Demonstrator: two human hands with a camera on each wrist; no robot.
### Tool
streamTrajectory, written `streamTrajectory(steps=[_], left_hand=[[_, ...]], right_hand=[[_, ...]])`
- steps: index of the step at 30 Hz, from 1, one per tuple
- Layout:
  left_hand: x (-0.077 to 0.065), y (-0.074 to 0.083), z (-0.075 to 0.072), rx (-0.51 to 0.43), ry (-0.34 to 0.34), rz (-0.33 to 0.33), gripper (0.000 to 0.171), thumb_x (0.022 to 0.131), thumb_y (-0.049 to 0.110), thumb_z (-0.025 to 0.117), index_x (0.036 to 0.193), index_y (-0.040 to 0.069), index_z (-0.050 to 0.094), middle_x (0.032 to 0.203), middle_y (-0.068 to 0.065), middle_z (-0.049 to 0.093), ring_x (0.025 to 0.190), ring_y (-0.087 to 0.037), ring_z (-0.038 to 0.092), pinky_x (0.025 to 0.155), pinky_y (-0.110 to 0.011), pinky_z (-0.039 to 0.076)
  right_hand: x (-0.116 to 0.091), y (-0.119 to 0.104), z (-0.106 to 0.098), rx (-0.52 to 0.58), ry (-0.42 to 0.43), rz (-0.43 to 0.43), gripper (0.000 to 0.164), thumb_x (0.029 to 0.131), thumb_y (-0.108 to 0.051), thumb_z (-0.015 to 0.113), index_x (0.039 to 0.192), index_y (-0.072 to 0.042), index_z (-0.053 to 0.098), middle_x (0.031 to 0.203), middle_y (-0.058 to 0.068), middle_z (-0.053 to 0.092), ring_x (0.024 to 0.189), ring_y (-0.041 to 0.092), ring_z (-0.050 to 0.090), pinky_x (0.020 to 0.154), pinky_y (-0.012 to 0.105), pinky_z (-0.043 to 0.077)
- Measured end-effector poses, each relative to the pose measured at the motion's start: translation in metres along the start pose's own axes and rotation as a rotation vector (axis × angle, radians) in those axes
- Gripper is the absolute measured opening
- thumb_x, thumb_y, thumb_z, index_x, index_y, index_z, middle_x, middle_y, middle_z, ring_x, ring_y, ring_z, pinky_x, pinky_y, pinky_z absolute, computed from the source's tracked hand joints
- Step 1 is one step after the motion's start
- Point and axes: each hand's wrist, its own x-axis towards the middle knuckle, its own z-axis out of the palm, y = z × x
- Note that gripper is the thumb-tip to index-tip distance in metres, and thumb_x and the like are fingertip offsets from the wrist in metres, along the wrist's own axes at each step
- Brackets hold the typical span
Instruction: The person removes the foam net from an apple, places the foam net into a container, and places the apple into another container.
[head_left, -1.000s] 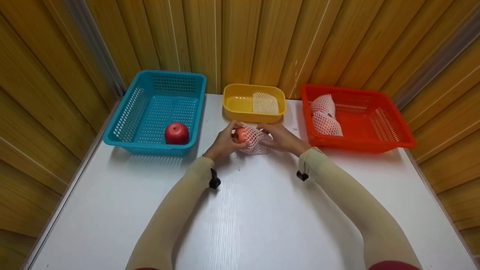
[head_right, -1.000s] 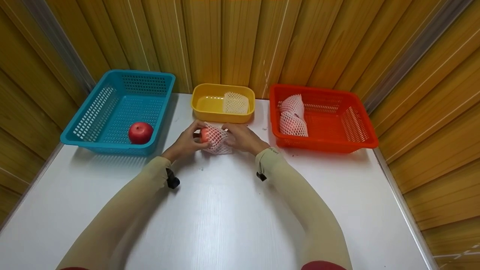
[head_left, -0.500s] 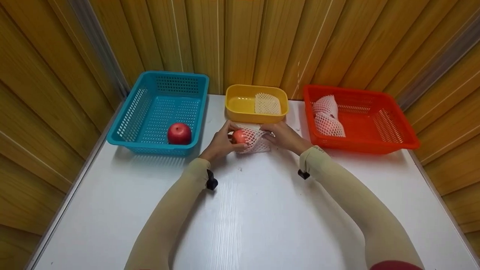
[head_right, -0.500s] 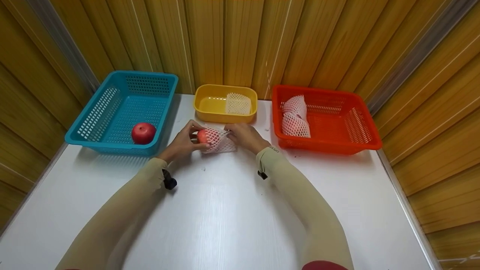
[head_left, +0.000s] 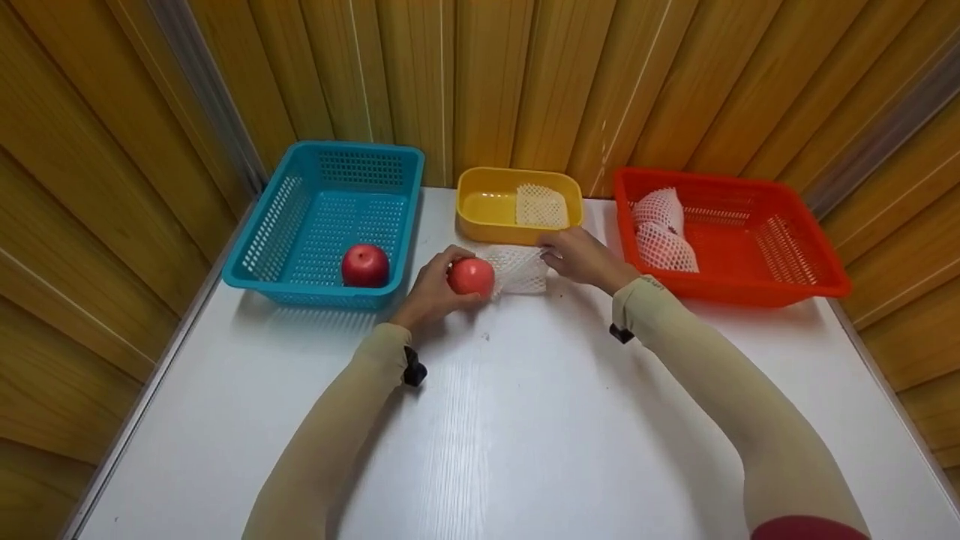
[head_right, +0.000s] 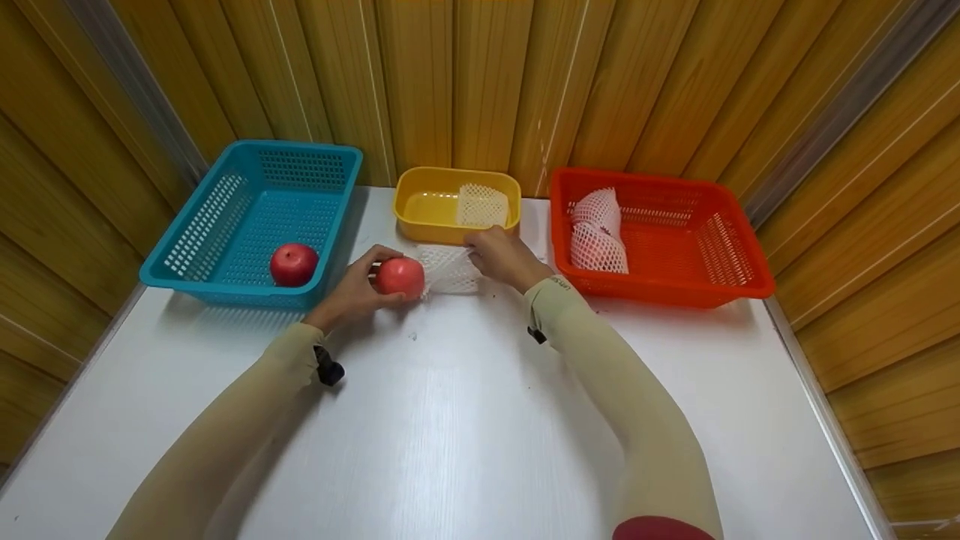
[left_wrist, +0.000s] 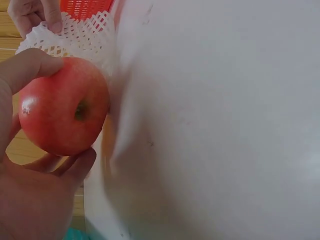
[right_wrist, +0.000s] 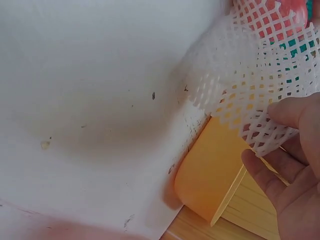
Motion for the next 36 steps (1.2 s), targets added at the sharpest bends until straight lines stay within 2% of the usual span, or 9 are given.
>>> streamTrajectory(steps=[5, 13, 19, 23, 25, 29, 36], left_hand=[[-0.005, -0.002, -0.002, 0.022, 0.03, 0.041, 0.066, 0.077, 0.018, 0.092, 0.128, 0.015, 0.05, 0.134, -0.003, 0.06, 0.125, -0.023, 0.054, 0.103, -0.041, 0.052], [-0.01, -0.001, -0.004, 0.173, 0.035, 0.037, 0.073, 0.076, 0.01, 0.092, 0.133, 0.013, 0.047, 0.132, -0.006, 0.059, 0.126, -0.024, 0.052, 0.106, -0.042, 0.05], [-0.013, -0.003, -0.001, 0.278, 0.058, 0.049, 0.073, 0.077, 0.01, 0.092, 0.134, 0.013, 0.047, 0.132, -0.007, 0.06, 0.126, -0.024, 0.053, 0.109, -0.04, 0.047], [-0.013, -0.003, 0.002, 0.316, 0.057, 0.079, 0.07, 0.078, 0.012, 0.091, 0.131, 0.013, 0.047, 0.132, -0.007, 0.06, 0.126, -0.024, 0.053, 0.108, -0.04, 0.048], [-0.014, -0.003, 0.003, 0.328, 0.053, 0.086, 0.07, 0.078, 0.012, 0.091, 0.132, 0.013, 0.047, 0.132, -0.008, 0.06, 0.126, -0.025, 0.053, 0.108, -0.041, 0.048], [-0.014, -0.003, 0.003, 0.339, 0.05, 0.076, 0.072, 0.079, 0.013, 0.091, 0.134, 0.012, 0.045, 0.134, -0.008, 0.058, 0.128, -0.026, 0.052, 0.11, -0.042, 0.046], [-0.014, -0.002, 0.004, 0.324, 0.048, 0.068, 0.071, 0.078, 0.013, 0.091, 0.133, 0.013, 0.046, 0.133, -0.007, 0.058, 0.127, -0.024, 0.052, 0.107, -0.041, 0.049]], right_hand=[[0.001, 0.002, -0.004, 0.005, 0.026, -0.018, 0.03, 0.094, -0.007, 0.074, 0.124, -0.005, 0.073, 0.122, 0.012, 0.073, 0.112, 0.032, 0.07, 0.099, 0.046, 0.055], [0.002, 0.003, -0.011, 0.002, 0.043, -0.017, 0.03, 0.094, -0.008, 0.074, 0.125, -0.005, 0.073, 0.122, 0.013, 0.073, 0.107, 0.032, 0.071, 0.096, 0.047, 0.056], [0.003, 0.003, -0.017, 0.017, 0.04, 0.0, 0.037, 0.096, -0.012, 0.073, 0.133, -0.012, 0.07, 0.131, 0.009, 0.07, 0.118, 0.032, 0.067, 0.102, 0.048, 0.052], [0.002, 0.002, -0.021, 0.008, 0.045, 0.027, 0.039, 0.096, -0.012, 0.072, 0.135, -0.013, 0.068, 0.134, 0.01, 0.068, 0.121, 0.033, 0.065, 0.102, 0.048, 0.052], [0.002, 0.001, -0.022, 0.007, 0.044, 0.041, 0.039, 0.097, -0.011, 0.072, 0.136, -0.012, 0.066, 0.134, 0.011, 0.067, 0.118, 0.035, 0.066, 0.101, 0.049, 0.053], [0.003, -0.003, -0.025, 0.011, 0.037, 0.065, 0.044, 0.099, -0.012, 0.068, 0.142, -0.017, 0.058, 0.13, 0.012, 0.068, 0.111, 0.035, 0.068, 0.097, 0.049, 0.056], [0.01, -0.01, -0.03, -0.003, 0.05, 0.091, 0.052, 0.102, -0.012, 0.063, 0.147, -0.031, 0.045, 0.098, 0.007, 0.068, 0.078, 0.027, 0.068, 0.075, 0.039, 0.063]])
